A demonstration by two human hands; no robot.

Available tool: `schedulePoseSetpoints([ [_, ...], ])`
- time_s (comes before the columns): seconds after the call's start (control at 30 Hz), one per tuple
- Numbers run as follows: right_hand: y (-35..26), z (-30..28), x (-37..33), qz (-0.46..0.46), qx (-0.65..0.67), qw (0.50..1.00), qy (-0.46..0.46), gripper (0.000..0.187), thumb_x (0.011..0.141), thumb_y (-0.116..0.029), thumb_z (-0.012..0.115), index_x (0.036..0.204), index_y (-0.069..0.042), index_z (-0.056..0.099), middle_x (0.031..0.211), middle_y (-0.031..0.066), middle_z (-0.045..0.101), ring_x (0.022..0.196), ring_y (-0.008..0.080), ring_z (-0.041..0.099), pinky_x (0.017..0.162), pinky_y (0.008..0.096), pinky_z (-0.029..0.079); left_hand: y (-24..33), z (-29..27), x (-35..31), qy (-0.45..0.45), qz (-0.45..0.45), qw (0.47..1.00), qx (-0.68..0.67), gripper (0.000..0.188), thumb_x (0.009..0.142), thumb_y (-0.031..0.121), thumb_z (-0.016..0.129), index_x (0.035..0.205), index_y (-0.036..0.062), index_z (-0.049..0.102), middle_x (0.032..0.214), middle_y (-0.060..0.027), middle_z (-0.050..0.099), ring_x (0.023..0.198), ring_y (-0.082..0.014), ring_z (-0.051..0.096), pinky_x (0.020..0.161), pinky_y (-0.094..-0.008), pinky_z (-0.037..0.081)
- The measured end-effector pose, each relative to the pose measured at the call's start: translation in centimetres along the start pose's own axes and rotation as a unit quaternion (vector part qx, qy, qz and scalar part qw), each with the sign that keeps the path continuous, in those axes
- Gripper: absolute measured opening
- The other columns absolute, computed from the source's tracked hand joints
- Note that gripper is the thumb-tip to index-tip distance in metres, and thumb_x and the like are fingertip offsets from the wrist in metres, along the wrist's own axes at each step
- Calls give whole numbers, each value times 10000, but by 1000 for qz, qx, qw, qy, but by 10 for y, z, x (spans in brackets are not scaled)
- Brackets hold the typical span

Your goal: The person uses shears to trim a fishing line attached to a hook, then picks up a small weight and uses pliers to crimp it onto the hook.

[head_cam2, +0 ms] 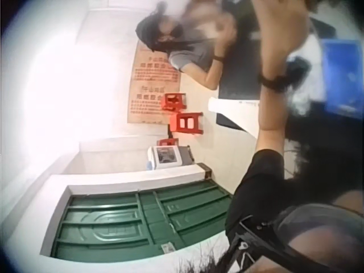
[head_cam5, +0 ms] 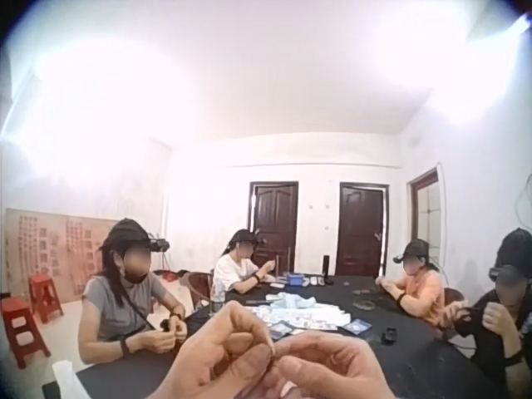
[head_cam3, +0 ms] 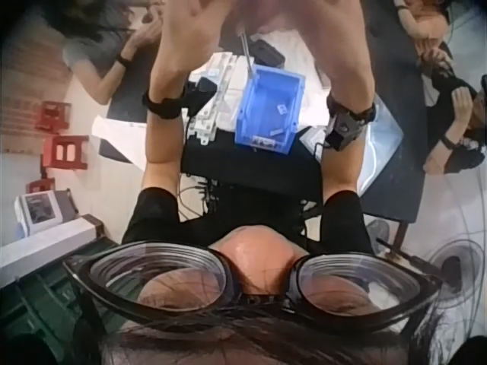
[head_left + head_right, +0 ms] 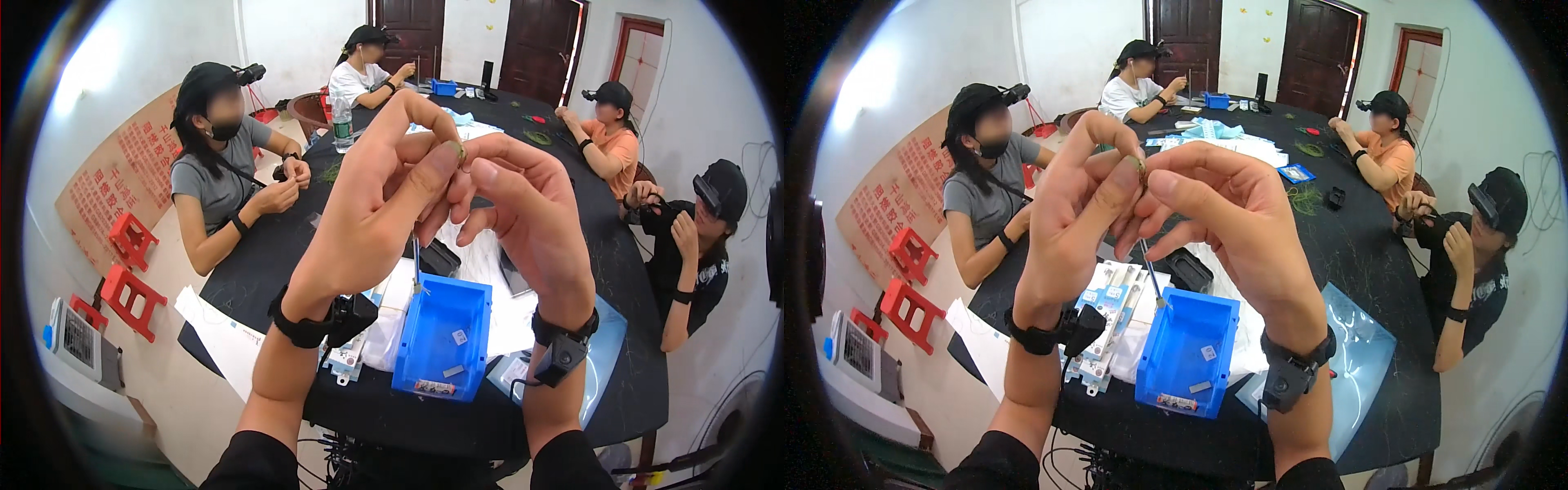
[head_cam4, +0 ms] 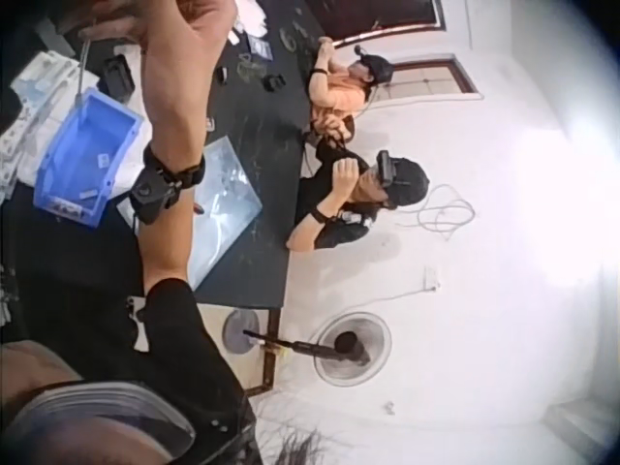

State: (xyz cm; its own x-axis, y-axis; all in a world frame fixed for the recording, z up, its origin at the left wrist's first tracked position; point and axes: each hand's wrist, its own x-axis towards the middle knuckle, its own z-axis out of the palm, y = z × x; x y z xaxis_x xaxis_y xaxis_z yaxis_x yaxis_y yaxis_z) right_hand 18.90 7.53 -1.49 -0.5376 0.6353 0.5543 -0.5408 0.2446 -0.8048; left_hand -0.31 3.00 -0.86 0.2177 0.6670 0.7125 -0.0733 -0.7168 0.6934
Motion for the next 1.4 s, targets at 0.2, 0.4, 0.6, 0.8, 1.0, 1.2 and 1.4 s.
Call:
schedulePoseSetpoints([
  [0.2, -2, -2, -2, -1, -62, 998, 14, 227, 1050, -138, 747, 1188, 42, 727, 989, 126, 787, 844, 197, 797, 695, 286, 669, -3, 4, 1, 3, 1, 1000, 11, 79, 1161, 102, 537, 1168, 30, 505, 815, -34, 645, 592, -30, 529, 526, -196, 391],
  [0.4, -6, 3, -5, -11, -83, 996, 25, 203, 1045, -125, 751, 1163, 38, 728, 959, 120, 789, 806, 198, 800, 683, 282, 665, -4, 7, -1, 10, 8, 1000, 24, 90, 1159, 107, 546, 1185, 31, 507, 816, -33, 646, 616, -35, 548, 546, -195, 409],
  [0.6, -6, 8, -5, -33, -126, 991, 42, 170, 1036, -117, 759, 1115, 29, 725, 949, 118, 789, 812, 188, 799, 675, 284, 664, -6, 6, 0, 25, 34, 998, 47, 126, 1154, 125, 559, 1227, 29, 519, 809, -28, 641, 637, -47, 566, 573, -207, 433],
  [0.8, -10, 5, -6, -16, -157, 986, 55, 191, 1028, -140, 767, 1111, 26, 725, 952, 100, 775, 821, 157, 779, 668, 283, 663, -5, 0, 1, 25, 44, 993, 105, 198, 1143, 167, 594, 1268, 16, 558, 813, -14, 608, 689, -67, 574, 628, -231, 459],
  [1.0, -17, -3, -7, 41, -109, 993, -7, 217, 1029, -165, 768, 1114, 30, 730, 950, 95, 768, 799, 146, 771, 636, 281, 659, -2, -12, 3, -21, 60, 984, 165, 226, 1136, 219, 629, 1232, 16, 607, 848, -10, 606, 724, -66, 567, 680, -238, 470],
  [1.2, -13, -3, -7, 70, -115, 991, -17, 232, 1032, -192, 769, 1114, 23, 739, 937, 90, 768, 766, 132, 764, 621, 274, 650, -5, -14, 1, -40, 60, 984, 166, 180, 1113, 192, 660, 1137, 16, 628, 841, -22, 624, 724, -82, 575, 672, -248, 465],
  [1.4, -13, -3, -6, 85, -110, 990, -17, 258, 1031, -200, 771, 1143, 30, 738, 935, 95, 765, 752, 135, 760, 623, 273, 645, -9, -18, 2, -44, 32, 990, 131, 161, 1121, 157, 635, 1085, 14, 570, 836, -30, 609, 722, -89, 558, 662, -255, 455],
])
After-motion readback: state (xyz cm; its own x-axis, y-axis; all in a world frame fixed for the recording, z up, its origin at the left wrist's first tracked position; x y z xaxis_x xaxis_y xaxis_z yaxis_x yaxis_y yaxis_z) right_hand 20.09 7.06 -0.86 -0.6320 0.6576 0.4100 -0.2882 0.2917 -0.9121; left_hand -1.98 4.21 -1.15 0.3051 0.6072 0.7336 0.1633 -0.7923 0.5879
